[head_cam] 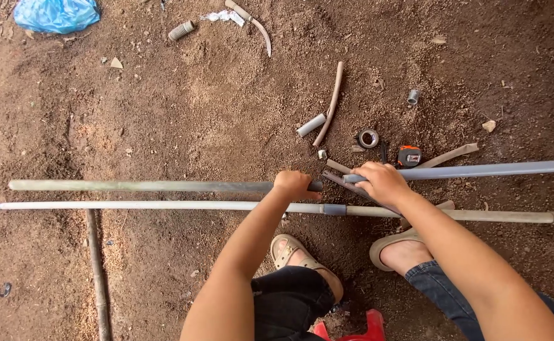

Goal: The person assembles a metal pipe structure on the ground. They insert a short pipe segment into a longer pipe, then use a hammer to tap the connection securely. They also use a tape measure to check the length of the pipe assembly.

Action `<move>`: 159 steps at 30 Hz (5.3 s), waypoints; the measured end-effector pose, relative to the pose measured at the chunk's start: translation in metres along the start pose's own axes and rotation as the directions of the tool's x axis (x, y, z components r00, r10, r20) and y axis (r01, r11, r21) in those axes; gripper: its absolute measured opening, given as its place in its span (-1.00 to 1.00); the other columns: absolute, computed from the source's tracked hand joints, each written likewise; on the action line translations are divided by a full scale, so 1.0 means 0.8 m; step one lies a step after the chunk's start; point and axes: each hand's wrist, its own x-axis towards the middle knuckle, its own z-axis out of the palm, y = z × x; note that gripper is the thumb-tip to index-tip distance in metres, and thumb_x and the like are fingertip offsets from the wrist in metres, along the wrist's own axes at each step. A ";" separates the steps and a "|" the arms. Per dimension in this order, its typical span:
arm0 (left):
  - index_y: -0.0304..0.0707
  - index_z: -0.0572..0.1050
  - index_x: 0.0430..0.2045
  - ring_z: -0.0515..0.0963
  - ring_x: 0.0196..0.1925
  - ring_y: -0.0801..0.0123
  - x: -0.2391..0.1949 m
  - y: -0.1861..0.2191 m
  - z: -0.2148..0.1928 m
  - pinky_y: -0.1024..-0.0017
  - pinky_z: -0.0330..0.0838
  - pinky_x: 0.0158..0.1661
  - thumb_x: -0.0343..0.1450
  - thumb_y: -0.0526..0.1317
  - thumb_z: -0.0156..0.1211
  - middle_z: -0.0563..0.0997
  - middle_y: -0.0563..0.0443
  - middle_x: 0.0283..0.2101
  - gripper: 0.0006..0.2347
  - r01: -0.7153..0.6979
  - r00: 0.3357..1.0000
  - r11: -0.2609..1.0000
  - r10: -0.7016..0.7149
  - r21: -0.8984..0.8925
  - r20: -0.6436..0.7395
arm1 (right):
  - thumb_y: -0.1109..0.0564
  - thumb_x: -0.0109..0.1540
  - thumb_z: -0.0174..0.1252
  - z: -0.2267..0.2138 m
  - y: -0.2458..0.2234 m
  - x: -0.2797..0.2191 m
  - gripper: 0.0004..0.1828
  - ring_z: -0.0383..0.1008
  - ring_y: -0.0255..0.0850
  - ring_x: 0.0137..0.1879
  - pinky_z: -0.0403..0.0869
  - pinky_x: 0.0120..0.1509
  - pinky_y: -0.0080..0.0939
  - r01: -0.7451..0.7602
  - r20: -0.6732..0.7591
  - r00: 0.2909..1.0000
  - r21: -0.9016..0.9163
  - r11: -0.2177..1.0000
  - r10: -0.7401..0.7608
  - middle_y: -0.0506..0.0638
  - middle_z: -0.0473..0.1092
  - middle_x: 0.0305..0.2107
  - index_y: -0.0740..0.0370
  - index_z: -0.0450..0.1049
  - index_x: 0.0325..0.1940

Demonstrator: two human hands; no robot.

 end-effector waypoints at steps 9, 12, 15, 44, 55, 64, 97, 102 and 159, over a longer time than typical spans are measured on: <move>0.04 0.46 -0.09 0.78 -0.04 0.18 0.007 0.037 0.059 0.17 0.67 -0.07 0.42 0.40 0.06 0.76 0.04 -0.18 -0.50 -0.079 0.991 0.997 0.077 -0.008 -0.107 | -0.10 0.31 0.28 0.017 0.005 -0.007 -0.58 0.57 -0.16 0.24 0.47 0.34 -0.01 0.068 -0.077 0.995 -0.012 0.998 -0.069 -0.16 0.58 0.04 -0.06 0.57 0.25; 0.04 0.44 -0.07 0.77 -0.04 0.05 0.038 0.041 0.100 0.09 0.63 -0.06 0.38 0.43 0.10 0.73 -0.03 -0.18 -0.46 -0.060 0.990 0.997 0.054 -0.044 -0.132 | -0.10 0.29 0.29 0.015 0.005 -0.009 -0.56 0.58 -0.14 0.24 0.48 0.33 0.02 0.092 -0.104 0.990 -0.036 0.995 -0.095 -0.14 0.58 0.04 -0.05 0.57 0.24; 0.02 0.55 0.04 0.66 0.18 0.04 0.035 0.044 0.072 0.11 0.55 0.11 0.38 0.50 -0.02 0.65 -0.07 0.03 -0.35 -0.037 0.994 0.998 0.032 -0.049 -0.108 | -0.11 0.34 0.25 0.020 0.012 -0.005 -0.60 0.57 -0.24 0.22 0.45 0.34 -0.06 0.076 -0.093 0.993 0.010 0.997 -0.075 -0.20 0.58 0.03 -0.11 0.57 0.26; -0.11 0.54 0.22 0.65 0.21 -0.13 0.098 -0.006 0.041 0.05 0.57 0.19 0.40 -0.21 0.40 0.61 -0.20 0.11 -0.56 -0.099 0.952 0.744 -0.122 -0.660 -0.280 | -0.13 0.39 0.17 -0.037 -0.014 -0.038 -0.62 0.56 -0.28 0.24 0.45 0.37 -0.12 0.122 -0.082 0.990 0.037 0.992 -0.119 -0.15 0.59 0.07 -0.06 0.56 0.25; -0.39 0.45 0.26 0.63 0.15 -0.34 -0.108 0.046 -0.032 -0.03 0.59 0.12 0.52 -0.31 0.22 0.60 -0.39 0.05 -0.63 -0.403 0.893 0.702 0.162 -0.587 -0.419 | -0.10 0.40 0.15 -0.073 -0.042 -0.088 -0.62 0.63 -0.23 0.13 0.52 0.31 -0.11 0.190 -0.098 0.978 0.035 0.981 -0.186 -0.11 0.62 -0.03 -0.01 0.56 0.25; -0.44 0.40 0.24 0.66 0.06 -0.33 -0.117 0.094 -0.042 -0.03 0.62 0.06 0.58 -0.21 0.14 0.57 -0.35 -0.01 -0.64 -0.500 0.825 0.769 0.284 -0.399 -0.488 | -0.15 0.37 0.19 -0.056 -0.034 -0.105 -0.65 0.64 -0.19 0.12 0.52 0.27 -0.11 0.270 -0.179 0.949 0.045 0.962 -0.259 -0.08 0.62 -0.03 0.05 0.61 0.11; 0.02 0.27 0.43 0.65 0.22 -0.12 -0.006 0.033 0.013 -0.02 0.57 0.20 0.47 -0.04 0.36 0.56 -0.34 0.24 -0.41 0.159 0.916 0.827 -0.327 -0.539 -0.233 | -0.23 0.32 0.26 -0.023 -0.040 -0.096 -0.57 0.63 -0.27 0.09 0.54 0.22 -0.16 0.160 -0.083 0.984 0.023 0.987 -0.158 -0.17 0.62 -0.06 -0.04 0.60 0.18; 0.14 0.50 0.25 0.61 0.27 0.10 0.051 0.078 0.090 0.06 0.36 0.24 0.52 0.29 0.08 0.63 0.03 0.18 -0.51 -0.025 0.996 0.981 0.008 -0.191 -0.091 | -0.25 0.27 0.32 -0.010 -0.025 -0.089 -0.53 0.62 -0.19 0.13 0.56 0.20 -0.08 0.203 -0.176 0.963 -0.026 0.979 -0.205 -0.15 0.60 -0.05 -0.03 0.59 0.17; -0.29 0.40 -0.13 0.78 -0.17 -0.19 -0.041 0.176 0.014 0.01 0.68 -0.21 0.57 0.25 -0.11 0.72 -0.31 -0.26 -0.50 -0.323 0.937 0.931 0.289 -0.169 -0.198 | 0.09 0.33 0.21 0.070 0.015 -0.090 -0.63 0.54 -0.28 0.18 0.45 0.36 -0.12 0.057 0.022 0.998 0.028 0.998 -0.058 -0.21 0.56 -0.03 -0.02 0.60 0.24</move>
